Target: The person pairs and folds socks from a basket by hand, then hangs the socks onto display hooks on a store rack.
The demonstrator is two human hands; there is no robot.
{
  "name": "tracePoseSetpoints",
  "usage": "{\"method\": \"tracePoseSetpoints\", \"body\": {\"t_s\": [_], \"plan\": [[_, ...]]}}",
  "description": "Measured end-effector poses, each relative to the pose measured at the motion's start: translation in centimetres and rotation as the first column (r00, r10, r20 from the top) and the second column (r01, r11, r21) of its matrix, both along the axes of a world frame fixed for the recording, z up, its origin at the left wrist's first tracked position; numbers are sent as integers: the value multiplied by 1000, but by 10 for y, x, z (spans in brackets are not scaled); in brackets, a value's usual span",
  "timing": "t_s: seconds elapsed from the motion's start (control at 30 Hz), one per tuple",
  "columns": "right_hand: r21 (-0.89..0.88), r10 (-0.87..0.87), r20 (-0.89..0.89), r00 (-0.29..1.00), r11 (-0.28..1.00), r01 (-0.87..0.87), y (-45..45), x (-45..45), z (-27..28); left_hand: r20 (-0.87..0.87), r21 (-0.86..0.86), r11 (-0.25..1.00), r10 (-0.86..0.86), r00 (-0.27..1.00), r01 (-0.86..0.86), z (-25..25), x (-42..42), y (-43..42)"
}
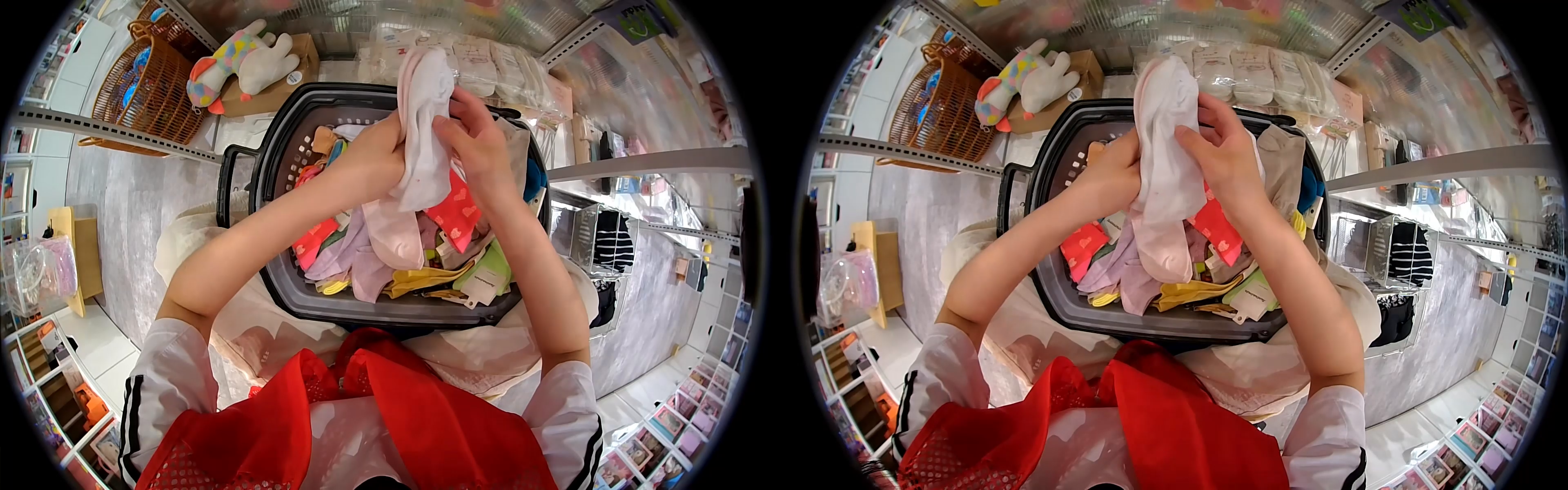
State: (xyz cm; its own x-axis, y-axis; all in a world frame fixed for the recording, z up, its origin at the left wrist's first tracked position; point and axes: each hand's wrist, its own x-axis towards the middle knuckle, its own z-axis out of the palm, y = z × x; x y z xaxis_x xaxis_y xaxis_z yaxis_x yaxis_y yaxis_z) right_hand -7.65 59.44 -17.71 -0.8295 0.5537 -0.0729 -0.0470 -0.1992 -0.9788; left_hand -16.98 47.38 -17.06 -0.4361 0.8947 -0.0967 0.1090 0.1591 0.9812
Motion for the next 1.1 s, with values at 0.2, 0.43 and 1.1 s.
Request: {"method": "tracePoseSetpoints", "body": {"t_s": [0.2,0.43,1.1], "plan": [[-57,16,169,986,998,-7,5,6,-1,63,-42,999,-15,998,18,20,-5,-1],[-482,-182,-92,979,868,116,26,5,12,670,124,975,53,740,-182,18,-24,-2],[86,83,-44,996,993,-79,-1,8,-4,253,-27,999,42,966,-37,6,-6,-4]]}}
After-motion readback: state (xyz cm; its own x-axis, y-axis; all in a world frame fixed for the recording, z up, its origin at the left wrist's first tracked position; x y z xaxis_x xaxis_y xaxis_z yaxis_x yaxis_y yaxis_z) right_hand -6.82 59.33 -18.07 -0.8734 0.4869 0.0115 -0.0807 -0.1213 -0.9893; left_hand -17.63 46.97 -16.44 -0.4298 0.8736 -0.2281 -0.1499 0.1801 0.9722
